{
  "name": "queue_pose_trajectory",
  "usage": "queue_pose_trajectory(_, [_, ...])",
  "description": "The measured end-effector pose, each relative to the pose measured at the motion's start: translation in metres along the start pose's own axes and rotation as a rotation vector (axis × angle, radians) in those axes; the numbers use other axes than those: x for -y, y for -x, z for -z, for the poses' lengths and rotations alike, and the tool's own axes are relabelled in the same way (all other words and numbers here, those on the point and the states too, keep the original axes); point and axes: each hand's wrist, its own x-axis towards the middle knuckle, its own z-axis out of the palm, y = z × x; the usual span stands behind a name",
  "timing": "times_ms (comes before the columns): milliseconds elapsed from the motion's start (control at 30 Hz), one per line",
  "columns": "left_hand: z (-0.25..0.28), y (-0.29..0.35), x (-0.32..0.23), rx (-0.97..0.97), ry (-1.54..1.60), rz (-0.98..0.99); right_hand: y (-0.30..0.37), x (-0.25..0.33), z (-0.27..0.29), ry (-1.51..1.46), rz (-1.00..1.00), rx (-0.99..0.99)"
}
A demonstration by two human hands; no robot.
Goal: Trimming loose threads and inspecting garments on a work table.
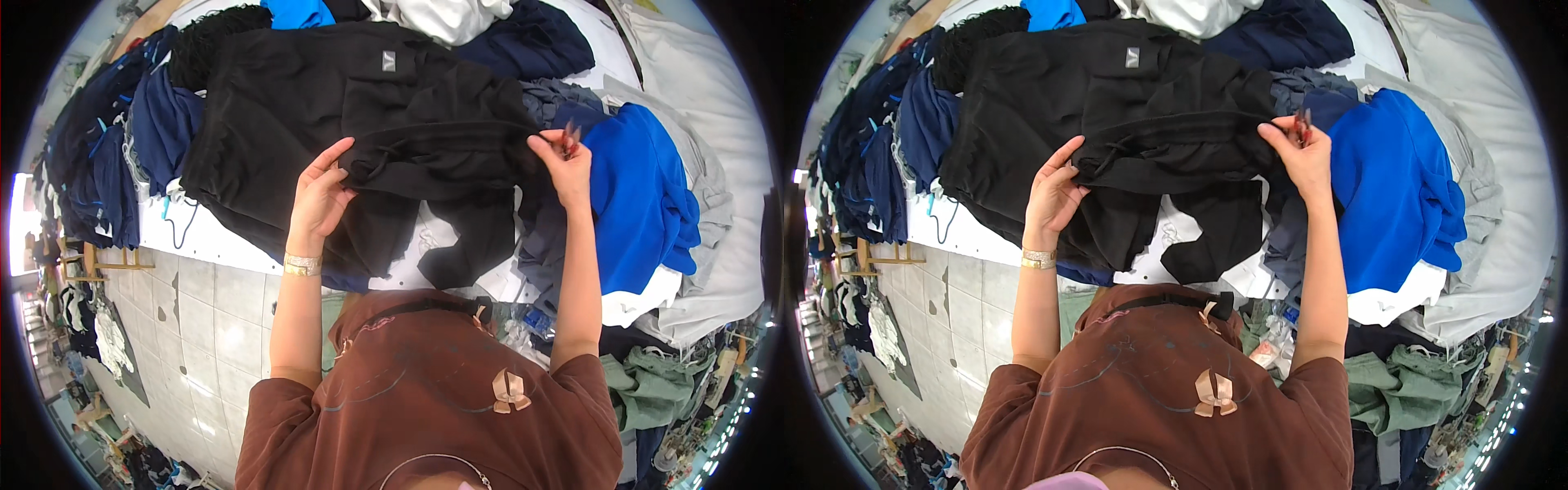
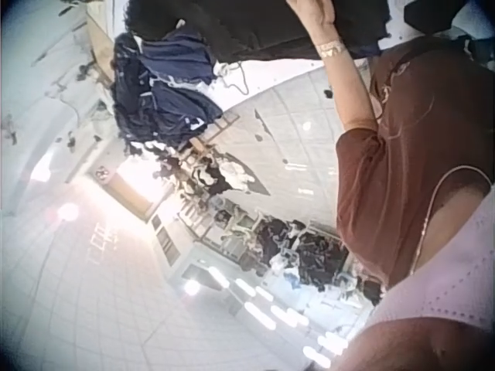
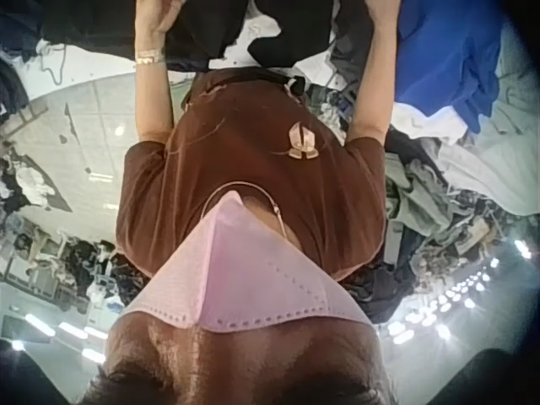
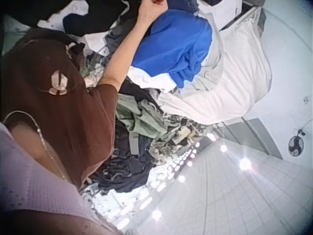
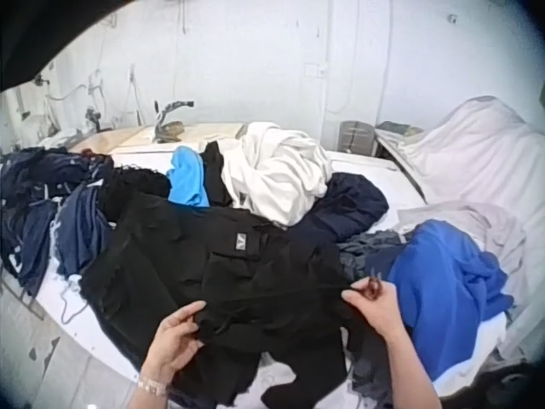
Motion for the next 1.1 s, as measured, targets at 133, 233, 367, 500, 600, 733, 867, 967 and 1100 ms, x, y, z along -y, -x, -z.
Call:
queue_pose_trajectory(133, [-0.005, -0.002, -0.023, 0.159, 0.107, -0.061, -0.026, 0.018, -0.006, -0.093, 0.027, -0.068])
queue_pose_trajectory(233, [-0.006, -0.007, -0.034, 0.193, 0.154, -0.126, -0.039, 0.034, -0.008, -0.048, 0.056, -0.025])
queue_pose_trajectory(367, [-0.005, -0.018, -0.044, 0.201, 0.2, -0.182, -0.055, 0.063, -0.009, 0.481, 0.234, -0.043])
queue_pose_trajectory(500, [-0.033, -0.031, -0.076, 0.07, -0.65, -0.4, -0.092, 0.091, 0.007, 0.797, 0.776, -0.265])
queue_pose_trajectory(600, [-0.08, -0.029, -0.116, -0.216, -1.393, -0.984, -0.122, 0.126, 0.021, 0.905, 0.866, -0.377])
queue_pose_trajectory(733, [-0.118, -0.035, -0.176, -0.228, -1.56, -1.311, -0.15, 0.171, 0.026, 0.937, 0.818, -0.447])
queue_pose_trajectory(867, [-0.136, -0.045, -0.203, -0.27, -1.693, -1.414, -0.167, 0.2, 0.041, 0.745, 0.692, -0.497])
queue_pose_trajectory(967, [-0.131, -0.04, -0.208, -0.299, -1.8, -1.384, -0.144, 0.226, 0.029, 0.622, 0.593, -0.447])
queue_pose_trajectory(1100, [-0.131, -0.001, -0.189, -0.235, -1.718, -1.222, -0.12, 0.212, 0.041, 0.611, 0.534, -0.292])
